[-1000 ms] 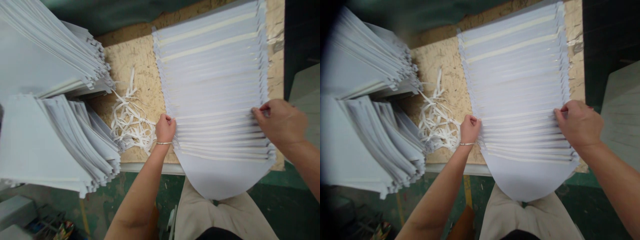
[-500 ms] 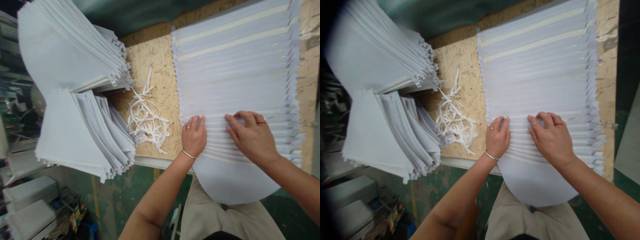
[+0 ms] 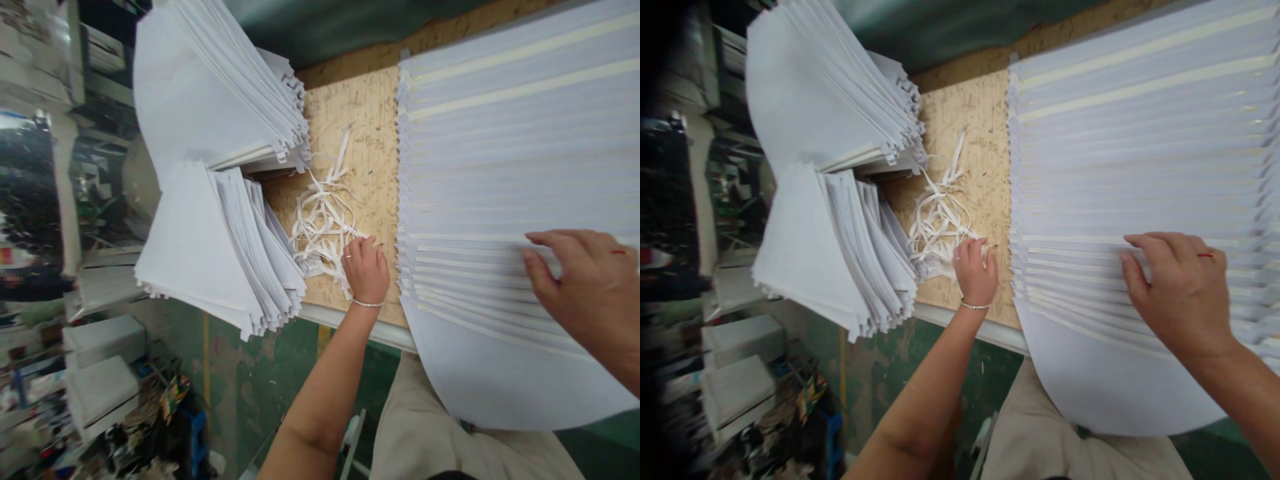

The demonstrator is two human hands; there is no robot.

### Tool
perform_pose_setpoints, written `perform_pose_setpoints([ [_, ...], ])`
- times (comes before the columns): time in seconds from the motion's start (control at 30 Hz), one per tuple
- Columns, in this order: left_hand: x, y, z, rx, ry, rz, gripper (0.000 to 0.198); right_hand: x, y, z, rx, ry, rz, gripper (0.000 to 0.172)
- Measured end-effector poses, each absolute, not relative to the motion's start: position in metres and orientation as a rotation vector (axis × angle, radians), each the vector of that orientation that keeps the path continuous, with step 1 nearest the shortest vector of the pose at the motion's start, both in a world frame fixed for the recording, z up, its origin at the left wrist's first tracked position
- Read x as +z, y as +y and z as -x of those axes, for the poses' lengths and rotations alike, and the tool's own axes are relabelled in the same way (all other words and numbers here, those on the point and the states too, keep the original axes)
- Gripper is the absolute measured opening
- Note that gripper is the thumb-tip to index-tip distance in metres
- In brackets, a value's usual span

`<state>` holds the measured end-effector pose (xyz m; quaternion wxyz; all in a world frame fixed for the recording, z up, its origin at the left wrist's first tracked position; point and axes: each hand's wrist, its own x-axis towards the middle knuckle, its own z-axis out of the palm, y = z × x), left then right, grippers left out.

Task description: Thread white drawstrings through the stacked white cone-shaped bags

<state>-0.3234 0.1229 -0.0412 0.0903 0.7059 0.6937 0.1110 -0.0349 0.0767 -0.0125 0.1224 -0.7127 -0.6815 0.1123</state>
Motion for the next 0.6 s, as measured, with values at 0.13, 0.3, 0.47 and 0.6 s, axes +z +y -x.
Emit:
perform_pose_setpoints([
  [0.13, -0.044, 0.134, 0.349, 0.083, 2.089, -2.172, 0.013, -0.018, 0.085, 0.067, 0.326, -2.008, 1.957, 0.028],
  [0.3, -0.033, 0.127, 0.359, 0.175, 1.715, -2.271, 0.017, -0.017, 0.097, 0.141, 0.527, -2.113, 1.599, 0.033],
  [0.47, -0.023, 0.115, 0.366, 0.343, 1.373, -2.164, 0.017, -0.012, 0.103, 0.189, 0.744, -2.247, 1.602, 0.022],
  [0.6, -0.024, 0.116, 0.374, 0.401, 1.35, -1.894, 0.02, -0.012, 0.099, 0.16, 1.024, -2.019, 1.74, 0.024],
])
